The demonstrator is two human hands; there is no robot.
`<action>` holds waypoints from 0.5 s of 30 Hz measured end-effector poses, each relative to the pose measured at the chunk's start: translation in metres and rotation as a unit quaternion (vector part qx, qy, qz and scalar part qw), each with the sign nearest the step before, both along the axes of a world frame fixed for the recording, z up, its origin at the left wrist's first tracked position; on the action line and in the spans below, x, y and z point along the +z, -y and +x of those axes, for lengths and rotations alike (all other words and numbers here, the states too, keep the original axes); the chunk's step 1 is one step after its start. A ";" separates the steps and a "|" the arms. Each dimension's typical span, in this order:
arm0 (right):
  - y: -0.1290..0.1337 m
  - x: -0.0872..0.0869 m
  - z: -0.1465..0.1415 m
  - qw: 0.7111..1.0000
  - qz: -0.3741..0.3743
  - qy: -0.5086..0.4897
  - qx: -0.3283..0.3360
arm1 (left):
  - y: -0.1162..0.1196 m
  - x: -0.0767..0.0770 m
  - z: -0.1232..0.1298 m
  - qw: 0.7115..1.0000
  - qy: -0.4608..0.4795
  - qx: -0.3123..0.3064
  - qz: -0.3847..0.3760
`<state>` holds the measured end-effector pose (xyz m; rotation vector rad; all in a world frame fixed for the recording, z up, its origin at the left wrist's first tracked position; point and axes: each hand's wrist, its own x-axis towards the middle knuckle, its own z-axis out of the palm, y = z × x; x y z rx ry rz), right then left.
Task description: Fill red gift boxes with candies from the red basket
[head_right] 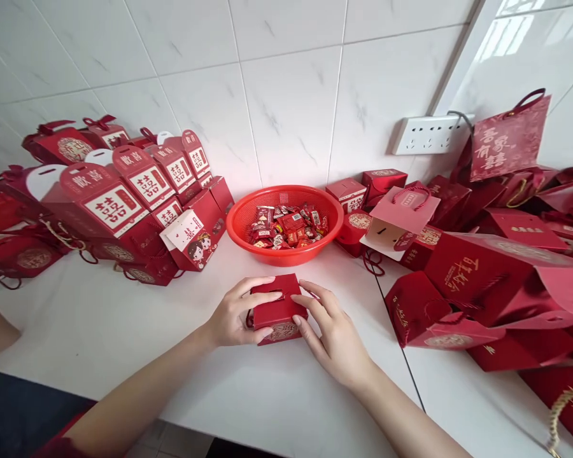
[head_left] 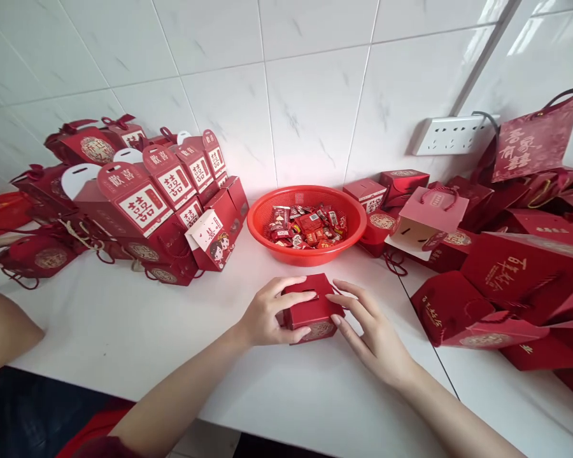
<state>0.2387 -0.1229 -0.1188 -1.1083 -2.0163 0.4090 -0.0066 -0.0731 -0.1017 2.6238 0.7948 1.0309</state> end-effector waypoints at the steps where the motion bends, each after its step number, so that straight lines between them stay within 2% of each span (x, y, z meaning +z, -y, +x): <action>1: 0.000 0.000 0.000 1.000 0.005 0.000 -0.001 | 0.002 0.006 -0.005 1.000 0.004 0.004 0.003; 4: 0.000 -0.001 0.001 1.000 0.023 0.005 -0.006 | 0.013 0.027 -0.029 0.998 0.009 0.053 0.038; 5: 0.000 -0.001 0.000 1.000 0.027 0.008 -0.006 | 0.019 0.034 -0.040 0.994 0.015 0.091 0.063; 7: 0.000 -0.001 0.000 0.999 0.032 0.013 -0.002 | 0.033 0.044 -0.066 0.972 0.037 0.210 0.103; 9: 0.001 -0.002 0.000 0.999 0.031 0.018 0.005 | 0.047 0.045 -0.095 0.922 0.073 0.351 0.148; 12: 0.003 -0.004 0.000 0.999 0.023 0.027 0.022 | 0.063 0.034 -0.140 0.816 0.074 0.544 0.182; 13: 0.004 -0.005 -0.001 0.999 0.015 0.032 0.031 | 0.066 0.028 -0.154 0.791 0.051 0.588 0.159; 15: 0.005 -0.008 -0.001 0.998 -0.005 0.045 0.053 | 0.069 0.015 -0.179 0.772 -0.021 0.629 0.090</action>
